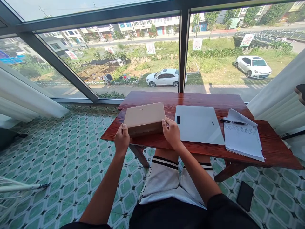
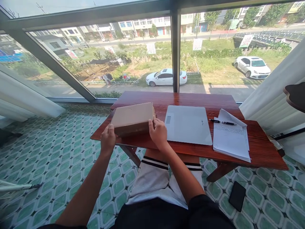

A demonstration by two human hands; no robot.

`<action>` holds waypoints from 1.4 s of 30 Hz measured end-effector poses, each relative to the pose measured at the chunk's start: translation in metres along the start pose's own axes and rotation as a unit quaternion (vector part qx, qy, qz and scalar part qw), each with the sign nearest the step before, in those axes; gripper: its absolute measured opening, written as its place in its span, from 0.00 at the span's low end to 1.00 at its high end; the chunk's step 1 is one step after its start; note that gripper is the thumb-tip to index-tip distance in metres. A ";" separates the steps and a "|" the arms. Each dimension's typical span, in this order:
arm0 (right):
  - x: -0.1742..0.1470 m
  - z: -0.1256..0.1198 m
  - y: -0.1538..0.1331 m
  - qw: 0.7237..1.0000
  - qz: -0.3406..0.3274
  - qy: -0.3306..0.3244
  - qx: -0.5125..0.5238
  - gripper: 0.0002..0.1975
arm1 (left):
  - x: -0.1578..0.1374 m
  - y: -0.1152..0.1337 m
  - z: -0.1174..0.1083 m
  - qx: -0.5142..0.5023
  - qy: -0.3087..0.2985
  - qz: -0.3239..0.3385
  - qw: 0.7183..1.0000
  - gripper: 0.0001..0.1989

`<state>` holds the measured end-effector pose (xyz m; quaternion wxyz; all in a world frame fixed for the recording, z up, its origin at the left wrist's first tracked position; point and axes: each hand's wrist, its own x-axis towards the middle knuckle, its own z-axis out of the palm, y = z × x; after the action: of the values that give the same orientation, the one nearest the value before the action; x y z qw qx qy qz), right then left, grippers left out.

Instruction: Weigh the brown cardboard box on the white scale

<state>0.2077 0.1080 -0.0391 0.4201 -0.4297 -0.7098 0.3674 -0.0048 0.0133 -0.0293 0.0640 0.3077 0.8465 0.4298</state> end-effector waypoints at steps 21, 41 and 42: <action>0.007 -0.264 0.067 0.927 -0.076 0.197 -0.311 0.17 | -0.089 0.131 0.069 0.043 -0.037 0.591 0.805 0.18; 0.003 -0.319 0.167 0.782 0.051 -0.041 -0.620 0.16 | -0.252 0.182 0.235 0.031 -0.161 0.903 0.398 0.20; 0.002 -0.320 0.167 0.783 0.047 -0.042 -0.619 0.15 | -0.253 0.180 0.237 0.028 -0.161 0.902 0.399 0.20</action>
<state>0.5495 0.2218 -0.0656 0.0163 -0.6141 -0.7807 -0.1141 0.3700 0.1099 -0.0781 -0.2351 0.9574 0.0618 0.1559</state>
